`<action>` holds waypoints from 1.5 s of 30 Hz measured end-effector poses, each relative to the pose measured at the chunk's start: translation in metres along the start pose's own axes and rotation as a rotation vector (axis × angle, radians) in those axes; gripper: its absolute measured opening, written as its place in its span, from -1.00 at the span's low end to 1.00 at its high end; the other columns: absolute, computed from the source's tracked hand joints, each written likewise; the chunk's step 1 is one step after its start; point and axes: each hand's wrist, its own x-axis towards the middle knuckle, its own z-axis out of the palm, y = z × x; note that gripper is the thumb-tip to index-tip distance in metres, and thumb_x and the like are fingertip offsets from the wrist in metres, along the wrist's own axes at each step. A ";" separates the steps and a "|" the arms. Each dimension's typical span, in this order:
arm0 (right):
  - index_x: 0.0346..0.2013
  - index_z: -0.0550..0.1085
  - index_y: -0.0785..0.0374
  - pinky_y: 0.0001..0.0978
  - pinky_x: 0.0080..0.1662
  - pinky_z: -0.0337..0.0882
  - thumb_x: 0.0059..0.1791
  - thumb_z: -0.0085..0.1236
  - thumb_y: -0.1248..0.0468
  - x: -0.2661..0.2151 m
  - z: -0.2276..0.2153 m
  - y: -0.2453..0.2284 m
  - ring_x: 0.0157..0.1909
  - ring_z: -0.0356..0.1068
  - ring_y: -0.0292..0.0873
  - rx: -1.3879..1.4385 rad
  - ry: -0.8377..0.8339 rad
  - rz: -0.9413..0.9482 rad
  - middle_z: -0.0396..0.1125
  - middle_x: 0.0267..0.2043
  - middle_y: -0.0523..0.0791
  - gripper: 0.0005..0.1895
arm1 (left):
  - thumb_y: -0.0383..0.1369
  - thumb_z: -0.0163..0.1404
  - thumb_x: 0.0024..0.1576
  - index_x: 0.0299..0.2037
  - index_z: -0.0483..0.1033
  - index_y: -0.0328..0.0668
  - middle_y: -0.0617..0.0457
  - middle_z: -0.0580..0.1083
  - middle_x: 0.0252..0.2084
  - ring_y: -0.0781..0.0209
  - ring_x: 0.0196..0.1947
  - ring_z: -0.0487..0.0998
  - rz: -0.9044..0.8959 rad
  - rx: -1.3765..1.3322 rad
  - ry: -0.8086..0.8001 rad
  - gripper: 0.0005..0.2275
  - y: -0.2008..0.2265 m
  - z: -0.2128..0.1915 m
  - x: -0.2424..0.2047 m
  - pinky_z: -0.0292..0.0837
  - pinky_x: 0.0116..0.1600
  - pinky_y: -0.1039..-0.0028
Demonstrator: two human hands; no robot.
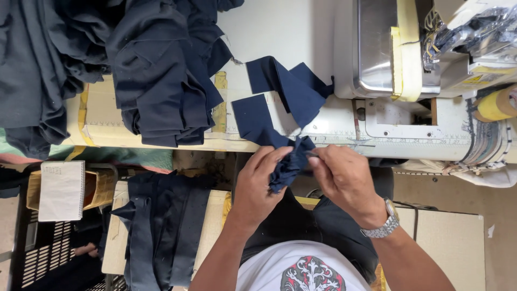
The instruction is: Trimming excess material from a fabric strip using thread snips at a sewing workstation
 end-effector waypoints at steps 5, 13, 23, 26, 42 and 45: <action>-0.19 0.53 0.16 -0.05 -0.37 0.45 0.08 0.12 0.11 0.004 -0.011 -0.003 -0.41 0.48 0.15 -0.135 -0.128 0.167 0.42 -0.50 -0.02 -0.80 | -0.67 0.09 -0.10 0.19 0.54 -0.11 -0.07 0.47 -0.17 -0.17 -0.23 0.54 -0.025 -0.042 0.063 -0.44 0.015 -0.016 -0.009 0.58 -0.01 0.14; -0.16 0.52 0.16 -0.08 -0.33 0.47 0.05 0.20 0.18 0.012 0.017 -0.007 -0.41 0.48 0.15 -0.030 -0.025 0.158 0.41 -0.51 -0.05 -0.85 | -0.52 0.15 -0.18 0.14 0.59 0.01 0.01 0.41 -0.08 -0.11 -0.04 0.50 0.047 0.045 -0.027 -0.44 -0.003 -0.006 -0.018 0.45 0.19 0.16; -0.18 0.52 0.14 -0.07 -0.30 0.46 0.09 0.09 0.18 -0.007 0.006 -0.009 -0.31 0.48 0.15 0.051 0.019 0.177 0.39 -0.46 -0.05 -0.86 | -0.48 0.21 -0.11 -0.12 0.52 -0.20 -0.09 0.38 0.26 -0.09 0.39 0.30 0.446 0.325 -0.289 -0.68 0.005 -0.015 0.047 -0.20 0.53 -0.15; -0.20 0.52 0.16 -0.05 -0.31 0.45 0.11 0.05 0.18 -0.018 -0.008 0.000 -0.32 0.48 0.21 0.075 0.021 0.361 0.41 -0.47 0.03 -0.85 | -0.59 0.13 -0.02 -0.11 0.52 -0.19 -0.01 0.51 0.10 0.04 0.27 0.48 0.418 0.287 -0.296 -0.73 0.001 -0.015 0.045 -0.12 0.54 -0.15; -0.31 0.36 0.18 -0.19 -0.55 0.21 0.12 0.05 0.10 0.025 -0.015 -0.007 -0.62 0.30 -0.08 -0.042 0.034 0.327 0.30 -0.60 -0.13 -0.75 | -0.62 0.18 -0.10 0.08 0.40 -0.26 -0.18 0.45 0.09 -0.30 0.25 0.42 0.424 0.171 -0.474 -0.51 -0.014 -0.020 0.036 0.23 0.41 -0.26; -0.27 0.42 0.17 -0.12 -0.46 0.28 0.11 0.05 0.09 0.022 -0.021 -0.007 -0.53 0.37 0.01 -0.029 0.102 0.231 0.33 -0.54 -0.10 -0.78 | -0.55 0.12 0.00 0.31 0.28 -0.22 -0.14 0.38 0.26 -0.16 0.28 0.40 0.244 0.109 -0.466 -0.40 -0.007 -0.020 0.045 0.32 0.36 0.14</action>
